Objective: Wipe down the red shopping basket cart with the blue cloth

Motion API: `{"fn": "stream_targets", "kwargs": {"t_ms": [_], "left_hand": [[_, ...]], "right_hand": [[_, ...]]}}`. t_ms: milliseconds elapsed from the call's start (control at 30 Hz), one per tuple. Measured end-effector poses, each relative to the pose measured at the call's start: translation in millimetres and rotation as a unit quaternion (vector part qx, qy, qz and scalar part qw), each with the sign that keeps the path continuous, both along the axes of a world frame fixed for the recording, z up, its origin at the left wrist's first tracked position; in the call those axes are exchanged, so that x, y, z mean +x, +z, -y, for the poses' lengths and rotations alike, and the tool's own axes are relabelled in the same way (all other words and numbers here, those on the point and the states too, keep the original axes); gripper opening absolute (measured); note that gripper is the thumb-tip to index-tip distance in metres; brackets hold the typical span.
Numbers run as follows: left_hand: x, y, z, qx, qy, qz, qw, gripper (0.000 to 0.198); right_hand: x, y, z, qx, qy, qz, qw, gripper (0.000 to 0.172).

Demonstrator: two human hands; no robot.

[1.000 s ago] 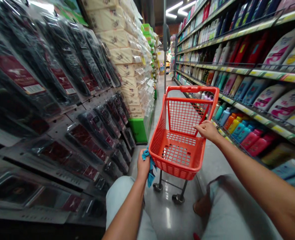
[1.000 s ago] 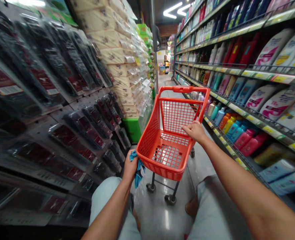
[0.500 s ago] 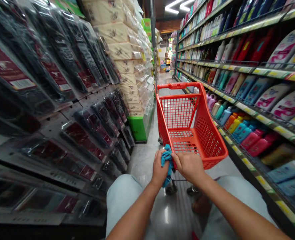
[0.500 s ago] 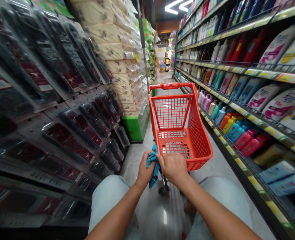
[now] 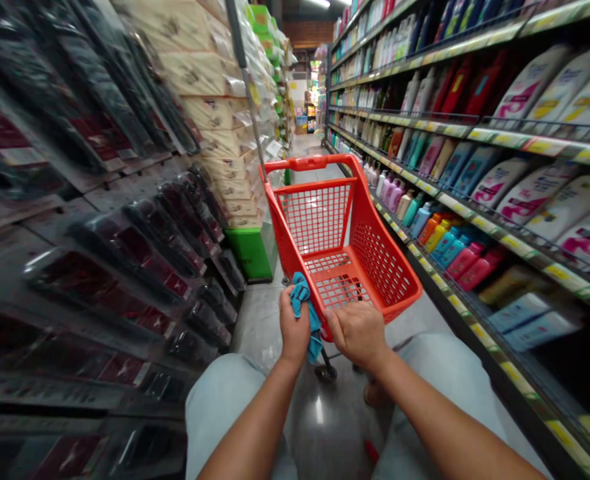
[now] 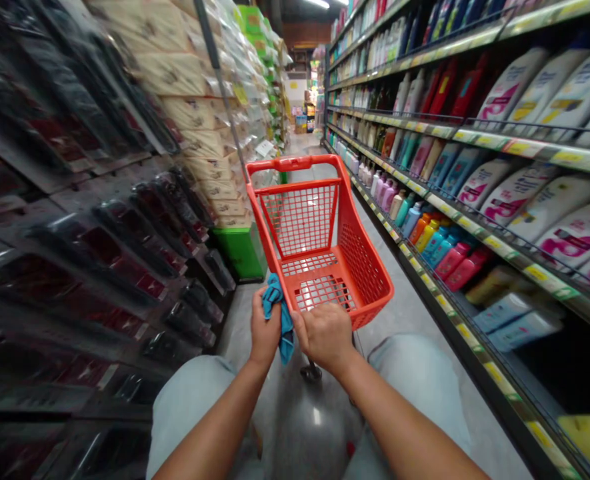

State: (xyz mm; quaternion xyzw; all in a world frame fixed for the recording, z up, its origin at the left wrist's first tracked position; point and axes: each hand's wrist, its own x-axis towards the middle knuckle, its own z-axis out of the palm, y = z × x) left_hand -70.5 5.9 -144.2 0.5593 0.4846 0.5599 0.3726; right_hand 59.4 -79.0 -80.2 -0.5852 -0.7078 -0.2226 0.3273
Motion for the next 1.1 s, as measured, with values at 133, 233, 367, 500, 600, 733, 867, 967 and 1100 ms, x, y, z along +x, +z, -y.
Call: {"fn": "stream_targets", "kwargs": {"t_ms": [133, 233, 367, 500, 600, 733, 867, 967, 1100], "left_hand": [[-2, 8.2, 1, 0.0, 0.004, -0.005, 1.0, 0.036], [-1, 6.9, -2, -0.045, 0.003, -0.015, 0.999, 0.028], [-1, 16.7, -1, 0.025, 0.017, -0.046, 0.999, 0.033], [-1, 11.5, -9, 0.062, 0.053, -0.058, 0.995, 0.036], [1, -3.2, -17, -0.052, 0.067, -0.081, 0.993, 0.028], [-1, 3.4, -20, 0.016, 0.061, -0.095, 0.993, 0.035], [-1, 15.6, -33, 0.116, 0.095, -0.115, 0.982, 0.043], [1, 3.9, -39, -0.023, 0.086, -0.138, 0.986, 0.034], [2, -0.9, -30, -0.046, 0.065, -0.136, 0.987, 0.033]], "right_hand": [[2, 0.7, -3, 0.009, 0.006, -0.003, 1.0, 0.051], [6, -1.1, -8, 0.003, 0.012, 0.009, 1.0, 0.052], [12, -5.0, -12, -0.023, 0.02, 0.02, 0.999, 0.053], [15, -7.9, -15, -0.021, 0.024, 0.023, 0.999, 0.053], [16, -8.9, -18, 0.009, 0.024, 0.017, 1.0, 0.048], [15, -9.5, -20, 0.032, 0.019, 0.01, 0.999, 0.048], [13, -11.2, -22, 0.022, 0.015, 0.005, 1.0, 0.05], [11, -13.0, -25, 0.045, 0.014, 0.0, 0.999, 0.047], [10, -13.3, -27, -0.001, 0.012, 0.012, 1.0, 0.046]]}}
